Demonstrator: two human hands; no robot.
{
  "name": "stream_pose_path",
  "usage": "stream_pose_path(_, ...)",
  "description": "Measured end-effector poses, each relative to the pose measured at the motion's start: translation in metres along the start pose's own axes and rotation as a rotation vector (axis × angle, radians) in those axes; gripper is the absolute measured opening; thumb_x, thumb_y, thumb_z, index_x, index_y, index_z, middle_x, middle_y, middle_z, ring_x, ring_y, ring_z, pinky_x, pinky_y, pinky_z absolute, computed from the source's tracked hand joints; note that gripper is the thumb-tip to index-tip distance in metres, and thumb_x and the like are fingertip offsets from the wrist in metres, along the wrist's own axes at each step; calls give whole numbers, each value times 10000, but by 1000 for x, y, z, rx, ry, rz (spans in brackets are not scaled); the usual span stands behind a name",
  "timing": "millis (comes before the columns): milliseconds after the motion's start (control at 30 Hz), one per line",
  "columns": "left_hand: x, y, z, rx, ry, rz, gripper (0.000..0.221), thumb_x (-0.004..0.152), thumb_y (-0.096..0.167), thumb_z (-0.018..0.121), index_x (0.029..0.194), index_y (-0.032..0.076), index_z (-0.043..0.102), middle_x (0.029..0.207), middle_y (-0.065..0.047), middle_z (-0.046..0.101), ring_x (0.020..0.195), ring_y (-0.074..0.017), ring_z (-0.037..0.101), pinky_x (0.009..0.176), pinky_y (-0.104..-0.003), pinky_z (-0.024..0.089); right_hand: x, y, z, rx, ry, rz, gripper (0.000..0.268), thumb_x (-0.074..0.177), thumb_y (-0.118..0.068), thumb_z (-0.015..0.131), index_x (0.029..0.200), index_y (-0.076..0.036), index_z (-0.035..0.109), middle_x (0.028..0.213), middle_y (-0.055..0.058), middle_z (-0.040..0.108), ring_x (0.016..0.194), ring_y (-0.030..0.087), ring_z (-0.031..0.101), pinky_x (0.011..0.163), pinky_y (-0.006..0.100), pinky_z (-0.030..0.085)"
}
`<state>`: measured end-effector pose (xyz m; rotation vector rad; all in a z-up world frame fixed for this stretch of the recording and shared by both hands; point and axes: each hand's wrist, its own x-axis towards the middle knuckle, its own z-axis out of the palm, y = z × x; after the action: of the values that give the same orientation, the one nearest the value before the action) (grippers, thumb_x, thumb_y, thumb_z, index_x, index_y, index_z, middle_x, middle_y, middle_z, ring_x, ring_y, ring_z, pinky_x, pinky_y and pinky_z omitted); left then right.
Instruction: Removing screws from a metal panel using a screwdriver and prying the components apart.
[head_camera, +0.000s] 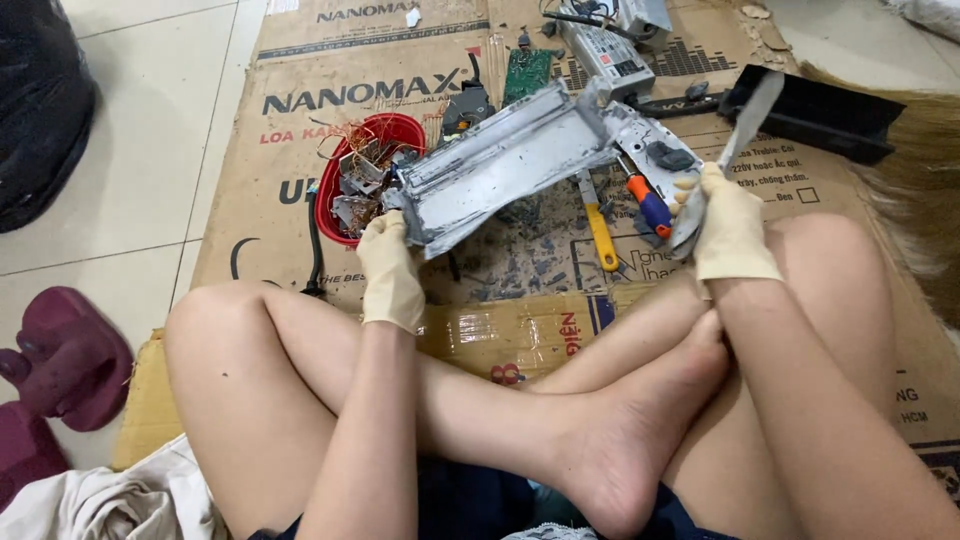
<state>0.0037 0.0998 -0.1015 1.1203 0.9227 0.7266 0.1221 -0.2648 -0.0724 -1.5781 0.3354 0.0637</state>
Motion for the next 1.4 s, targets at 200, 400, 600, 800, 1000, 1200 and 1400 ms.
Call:
stream_pose_path(200,-19,21,-1,151,-62,53,443,909,412,712,1107,17,741,1149,-206,720,1136,-272,619,1016,-399,494,-4,0,10,-196,-261,119,469,978,-476,608,1068,-34,734,839,56,697,784,217,699,788,390,566)
stream_pose_path(400,20,-10,-16,352,-81,-15,594,843,527,740,1134,9,740,1175,-191,720,1142,-265,636,1020,-387,509,39,47,12,3,-447,128,343,1001,-331,654,1138,-18,693,940,87,700,819,236,717,977,424,539)
stream_pose_path(600,-1,-6,-2,158,-115,-374,610,845,371,814,1175,-109,630,1011,-324,661,796,-452,720,607,-601,639,70,50,16,-287,-397,12,364,878,-363,725,1109,-83,721,990,72,736,915,262,745,959,473,536)
stream_pose_path(800,5,-19,5,144,-252,-478,557,826,367,847,1049,-103,648,925,-203,653,725,-335,703,600,-541,620,67,42,20,-904,-231,-209,450,715,-431,795,1004,-86,772,931,128,762,941,337,746,854,514,565)
stream_pose_path(1000,-10,-5,20,508,-438,-477,926,672,625,841,1297,-17,606,1208,-214,653,1094,-331,642,887,-533,547,53,31,36,-1418,-78,-325,578,671,-540,766,1033,-89,777,943,158,780,968,372,748,780,540,580)
stream_pose_path(1200,-63,36,59,702,-517,-410,909,682,635,771,1301,-17,634,1266,-186,688,1185,-308,659,981,-488,558,48,38,35,-1466,-120,-125,731,734,-606,712,1199,-43,670,1091,164,761,1062,365,721,864,557,547)
stream_pose_path(1400,-24,-2,89,653,-255,-263,865,680,702,735,1182,-1,691,1097,-151,735,1043,-259,707,905,-391,583,47,32,36,-1309,-277,40,540,773,-559,726,992,-65,737,869,135,736,877,284,720,832,403,553)
